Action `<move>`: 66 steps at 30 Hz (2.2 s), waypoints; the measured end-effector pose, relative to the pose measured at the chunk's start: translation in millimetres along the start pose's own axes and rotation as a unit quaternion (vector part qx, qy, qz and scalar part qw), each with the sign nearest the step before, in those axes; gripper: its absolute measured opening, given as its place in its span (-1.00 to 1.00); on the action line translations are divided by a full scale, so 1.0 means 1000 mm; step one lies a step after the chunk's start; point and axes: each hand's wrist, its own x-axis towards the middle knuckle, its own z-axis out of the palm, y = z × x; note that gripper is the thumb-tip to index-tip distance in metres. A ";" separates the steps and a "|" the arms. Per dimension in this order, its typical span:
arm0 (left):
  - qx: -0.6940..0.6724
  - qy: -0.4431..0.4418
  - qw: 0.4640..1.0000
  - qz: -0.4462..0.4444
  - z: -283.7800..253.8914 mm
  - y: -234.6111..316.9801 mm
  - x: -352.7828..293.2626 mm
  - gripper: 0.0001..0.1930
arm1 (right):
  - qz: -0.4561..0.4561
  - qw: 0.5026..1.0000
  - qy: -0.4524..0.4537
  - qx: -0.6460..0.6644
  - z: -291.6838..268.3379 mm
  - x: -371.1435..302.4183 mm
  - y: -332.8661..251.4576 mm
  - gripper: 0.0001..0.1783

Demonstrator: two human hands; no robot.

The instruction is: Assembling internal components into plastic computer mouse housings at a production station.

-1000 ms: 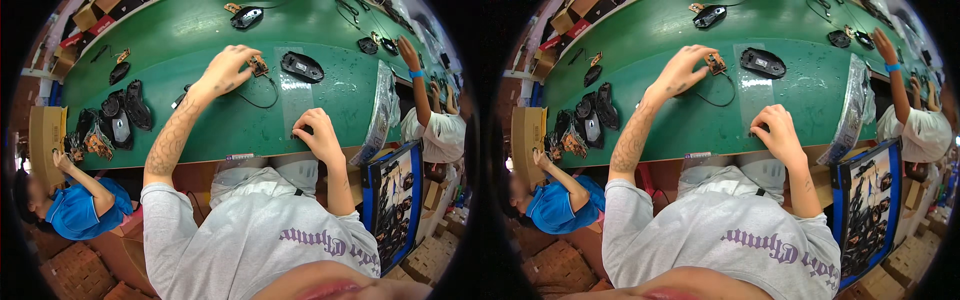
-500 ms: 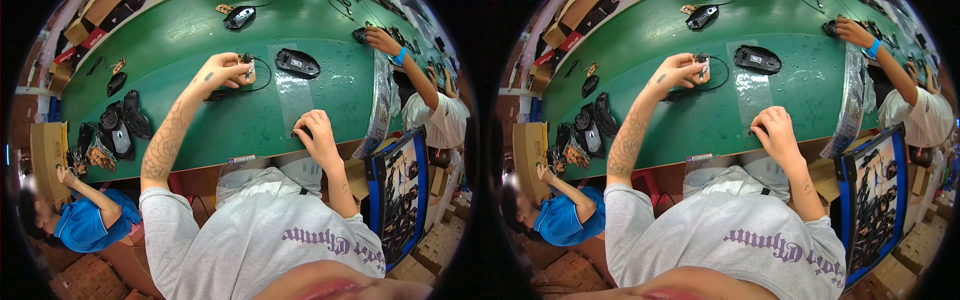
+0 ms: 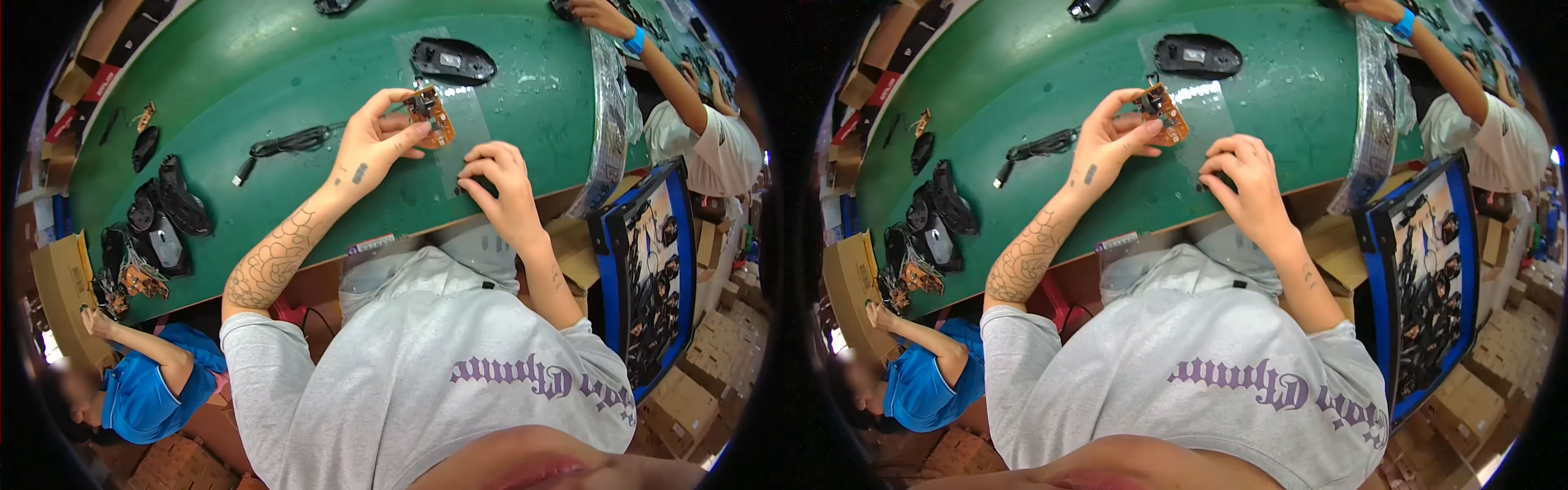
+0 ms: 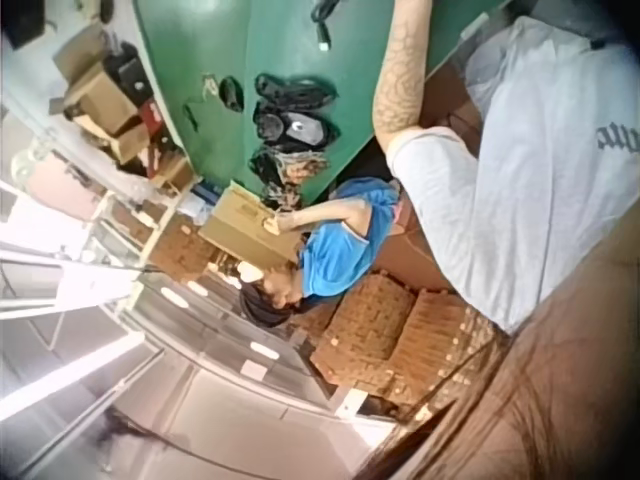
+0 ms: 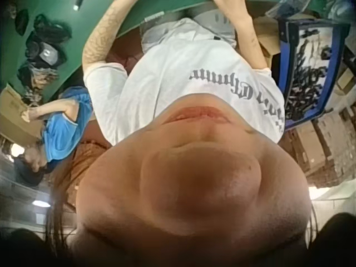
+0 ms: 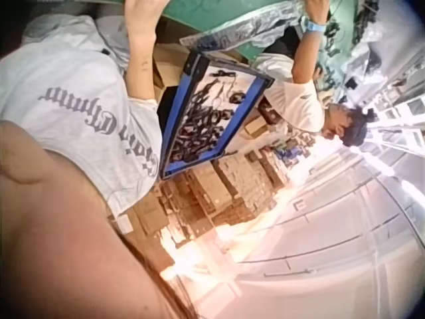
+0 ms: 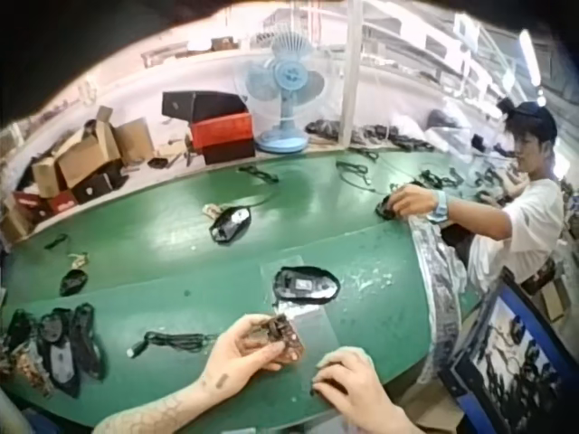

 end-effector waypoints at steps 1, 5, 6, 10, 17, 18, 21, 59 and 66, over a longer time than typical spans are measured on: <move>0.018 -0.009 1.000 -0.002 -0.001 0.000 0.000 -0.57 | 0.004 1.000 -0.010 0.000 -0.002 0.003 -0.001 -0.84; 0.056 -0.037 0.998 -0.011 0.001 -0.007 0.000 -0.62 | 0.009 0.999 -0.021 0.024 -0.004 0.001 0.000 -0.86; 0.063 -0.047 0.997 -0.015 0.002 -0.008 -0.001 -0.65 | 0.002 0.999 -0.007 0.050 -0.004 0.000 0.002 -0.86; 0.072 -0.066 0.995 -0.016 0.003 -0.011 -0.002 -0.71 | 0.010 0.993 0.030 0.113 -0.009 0.006 0.000 -0.89; 0.060 -0.086 0.994 -0.008 -0.001 -0.012 -0.003 -0.69 | 0.190 0.912 0.081 0.354 -0.009 0.023 -0.004 -0.91; 0.059 -0.091 0.994 -0.010 -0.001 -0.012 -0.003 -0.67 | 0.226 0.875 0.083 0.419 -0.007 0.025 -0.003 -0.90; 0.056 -0.095 0.994 -0.008 -0.001 -0.011 -0.004 -0.67 | 0.211 0.887 0.084 0.401 -0.003 0.030 0.000 -0.87; 0.164 -0.040 0.983 0.073 0.007 -0.021 -0.007 -0.68 | 0.250 0.884 0.124 0.376 -0.002 0.037 -0.002 -0.58; 0.154 -0.029 0.985 0.074 0.007 -0.022 -0.007 -0.68 | 0.244 0.876 0.137 0.392 -0.002 0.037 -0.003 -0.56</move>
